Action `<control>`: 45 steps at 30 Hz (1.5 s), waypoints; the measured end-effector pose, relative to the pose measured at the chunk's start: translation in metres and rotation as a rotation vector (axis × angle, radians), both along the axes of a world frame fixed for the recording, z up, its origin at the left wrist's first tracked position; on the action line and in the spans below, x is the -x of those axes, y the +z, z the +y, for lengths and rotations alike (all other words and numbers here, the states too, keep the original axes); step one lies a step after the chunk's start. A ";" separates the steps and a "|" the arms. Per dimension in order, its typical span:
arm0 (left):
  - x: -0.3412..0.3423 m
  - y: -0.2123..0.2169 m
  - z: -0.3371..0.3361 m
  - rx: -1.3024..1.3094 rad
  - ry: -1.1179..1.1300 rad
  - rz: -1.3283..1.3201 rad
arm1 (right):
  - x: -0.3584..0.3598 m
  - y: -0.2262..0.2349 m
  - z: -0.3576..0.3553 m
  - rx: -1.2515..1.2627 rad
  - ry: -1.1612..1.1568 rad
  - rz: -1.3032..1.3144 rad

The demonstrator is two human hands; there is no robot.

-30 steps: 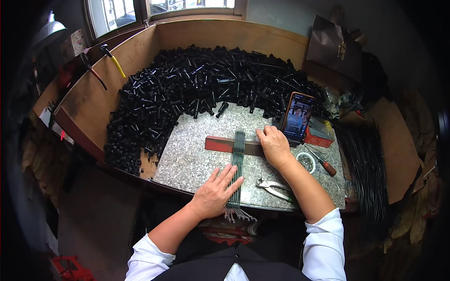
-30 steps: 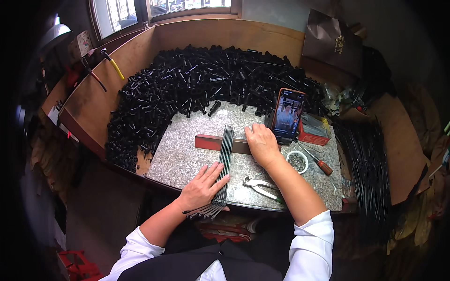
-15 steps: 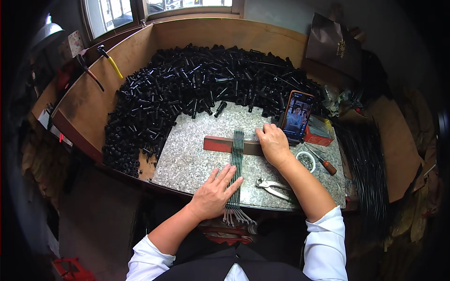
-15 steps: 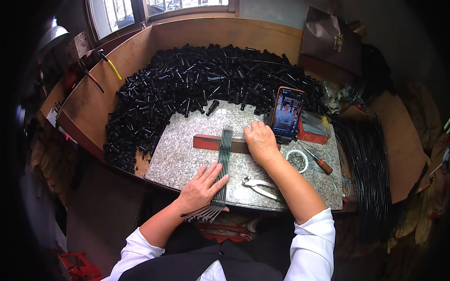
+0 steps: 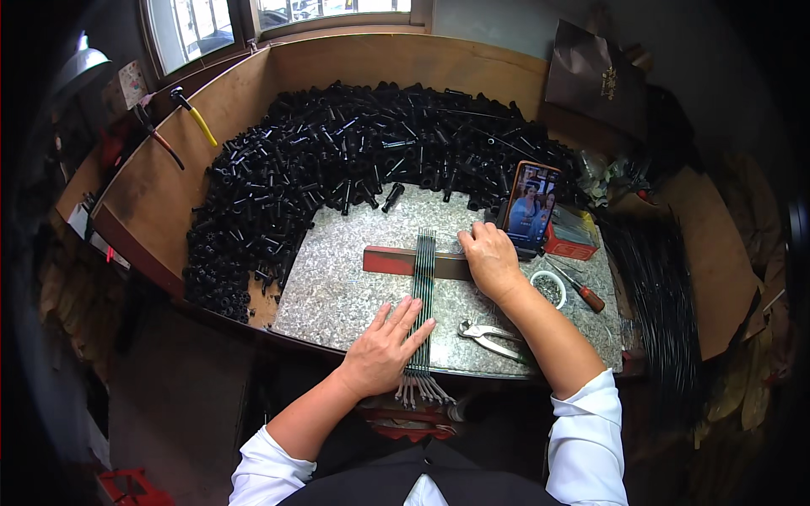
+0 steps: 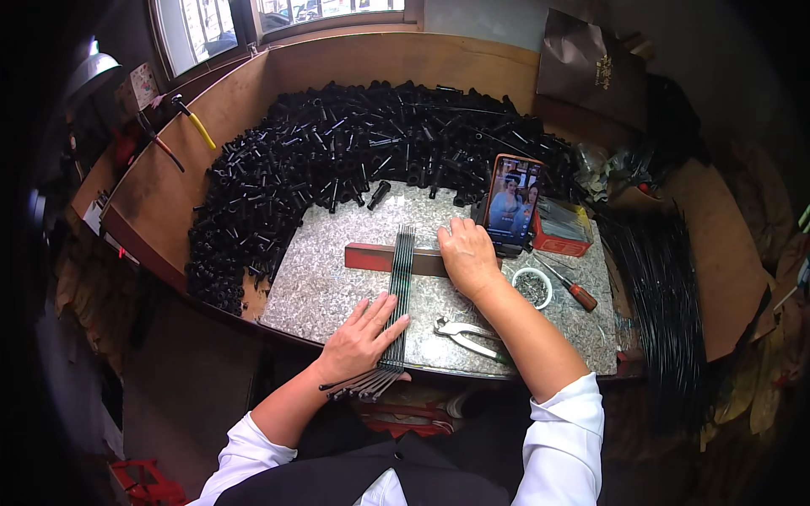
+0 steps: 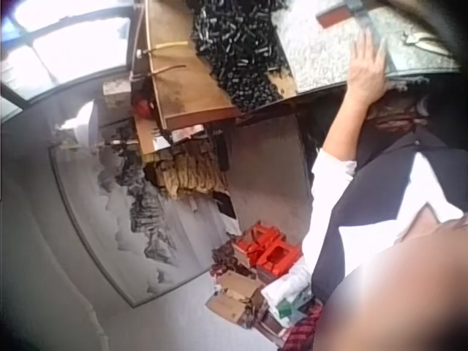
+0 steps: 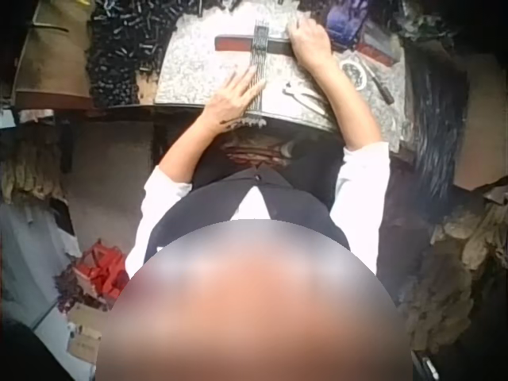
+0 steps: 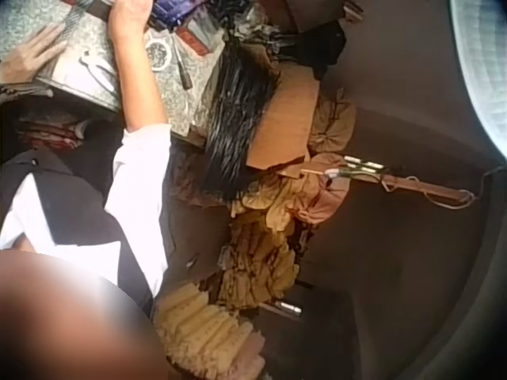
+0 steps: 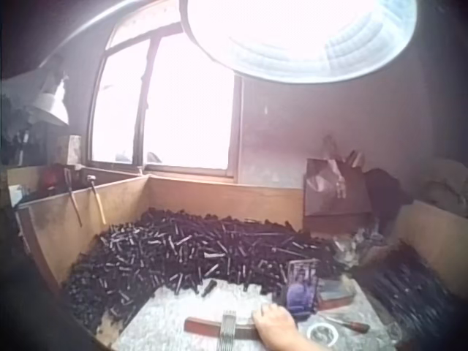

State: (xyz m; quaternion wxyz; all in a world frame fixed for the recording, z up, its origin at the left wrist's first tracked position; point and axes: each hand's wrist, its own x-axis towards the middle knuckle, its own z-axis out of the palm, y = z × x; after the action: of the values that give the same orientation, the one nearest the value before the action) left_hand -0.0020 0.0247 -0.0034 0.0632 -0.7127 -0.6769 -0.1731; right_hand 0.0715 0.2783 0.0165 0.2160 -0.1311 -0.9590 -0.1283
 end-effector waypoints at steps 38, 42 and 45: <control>0.000 0.001 0.000 0.012 -0.005 -0.017 | 0.009 0.003 0.003 0.054 0.114 0.017; 0.000 0.001 0.000 0.008 -0.002 -0.022 | 0.010 0.003 0.003 0.060 0.116 0.013; 0.000 0.001 0.000 0.009 -0.002 -0.017 | 0.010 0.002 0.003 0.082 0.124 0.019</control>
State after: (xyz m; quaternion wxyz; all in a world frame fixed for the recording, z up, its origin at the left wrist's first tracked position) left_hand -0.0022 0.0248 -0.0026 0.0539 -0.7121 -0.6774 -0.1764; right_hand 0.0610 0.2812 0.0186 0.2272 -0.0812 -0.9676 -0.0739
